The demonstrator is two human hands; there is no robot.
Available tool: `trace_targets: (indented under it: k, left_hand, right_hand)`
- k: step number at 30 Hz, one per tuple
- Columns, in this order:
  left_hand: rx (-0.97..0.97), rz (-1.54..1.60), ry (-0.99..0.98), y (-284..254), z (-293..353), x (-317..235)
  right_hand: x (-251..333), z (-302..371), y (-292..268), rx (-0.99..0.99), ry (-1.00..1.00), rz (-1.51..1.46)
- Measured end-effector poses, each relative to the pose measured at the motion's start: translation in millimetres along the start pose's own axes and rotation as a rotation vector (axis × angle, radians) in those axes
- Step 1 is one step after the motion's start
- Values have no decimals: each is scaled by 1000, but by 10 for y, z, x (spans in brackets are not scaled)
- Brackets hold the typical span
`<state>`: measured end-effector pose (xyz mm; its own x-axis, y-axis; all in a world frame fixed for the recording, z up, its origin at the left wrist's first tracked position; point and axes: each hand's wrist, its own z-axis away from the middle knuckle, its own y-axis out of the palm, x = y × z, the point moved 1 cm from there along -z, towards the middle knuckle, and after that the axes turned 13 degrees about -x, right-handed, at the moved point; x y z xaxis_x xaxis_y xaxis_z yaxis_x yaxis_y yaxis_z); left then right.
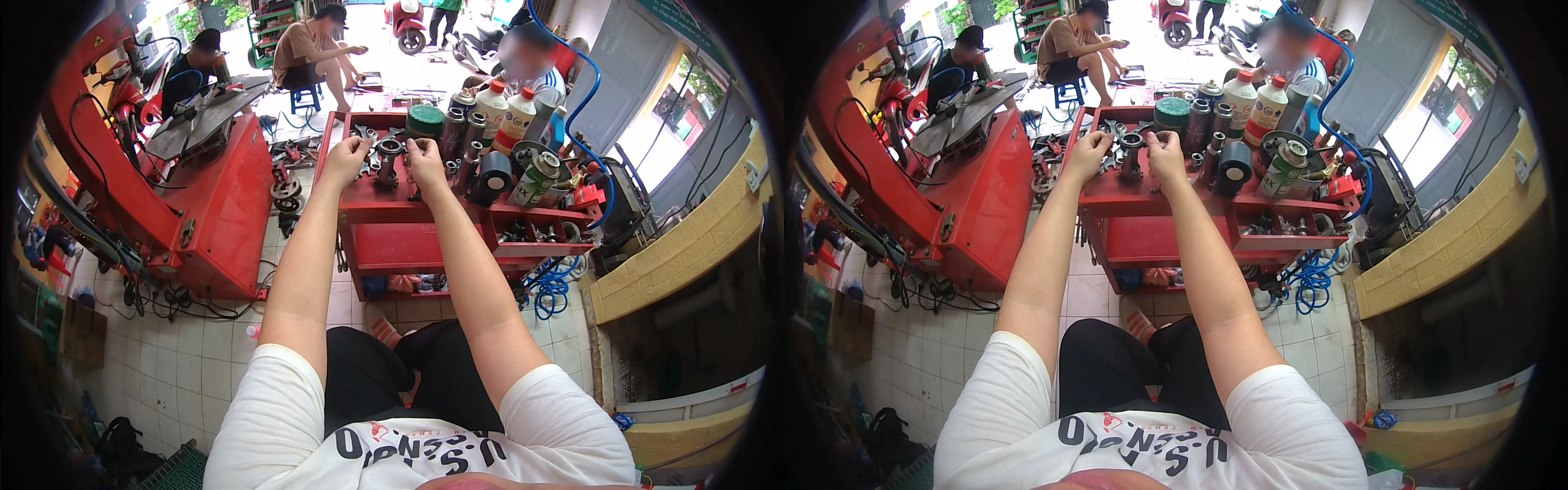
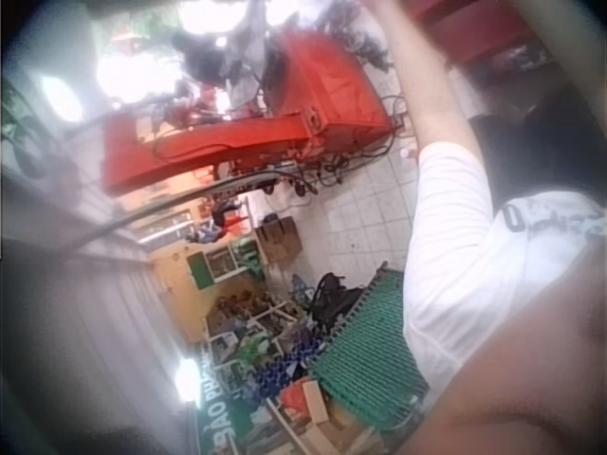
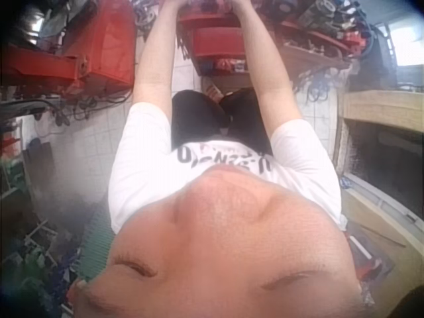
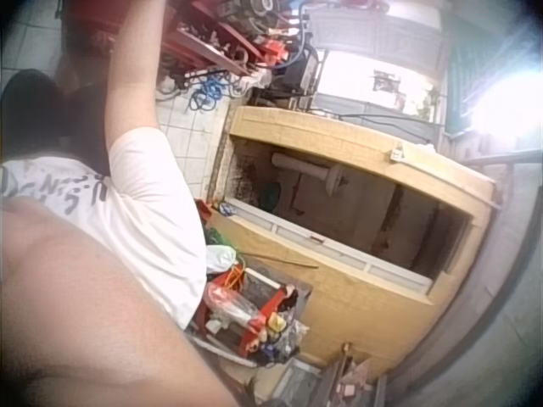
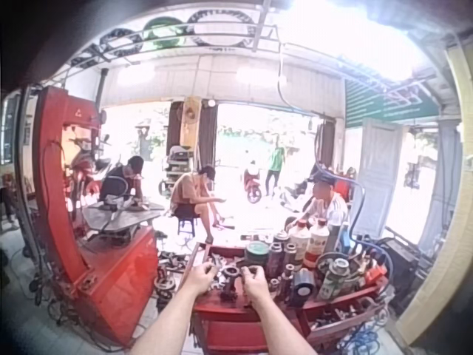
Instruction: The person sits in a workshop and uses a wrench to tighten bolts on a small mechanical assembly held in their hands. They rotate the assembly to access different bolts and continue tightening them throughout the clip.
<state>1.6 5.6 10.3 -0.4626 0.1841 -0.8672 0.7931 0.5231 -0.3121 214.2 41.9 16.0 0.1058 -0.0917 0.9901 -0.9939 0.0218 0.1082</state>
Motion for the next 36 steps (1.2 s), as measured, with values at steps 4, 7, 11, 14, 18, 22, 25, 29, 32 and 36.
trace_targets:
  k: [4, 7, 11, 14, 18, 22, 25, 29, 32, 36]
  left_hand:
    - [58, -91, -12, 6, -16, -129]
    - [-8, 135, 14, 56, 51, -122]
    - [15, 240, 41, 19, 9, 15]
    - [43, 105, -2, 53, 32, -66]
    - [28, 32, -16, 29, 35, -109]
    - [21, 17, -12, -30, 23, -69]
    - [45, 2, -35, -46, 43, -113]
    - [27, 90, -16, 37, 54, -170]
    - [-43, 259, 73, 107, 72, -134]
    - [-31, 115, 86, 32, 9, 3]
  right_hand:
    - [-67, -75, -39, -56, -145, 60]
    - [-58, -37, -2, -42, -141, 36]
    - [-23, -15, 57, 8, -102, -29]
    - [-80, -72, -19, -1, -131, -36]
    - [-87, -95, -35, 4, -153, -56]
    - [13, -1, 3, -11, -56, -62]
    - [64, 44, -14, -38, -10, 2]
    - [-41, -59, -54, -100, -95, 52]
    - [-92, -91, -26, -99, -160, 45]
    - [-49, -43, 28, -43, -117, -23]
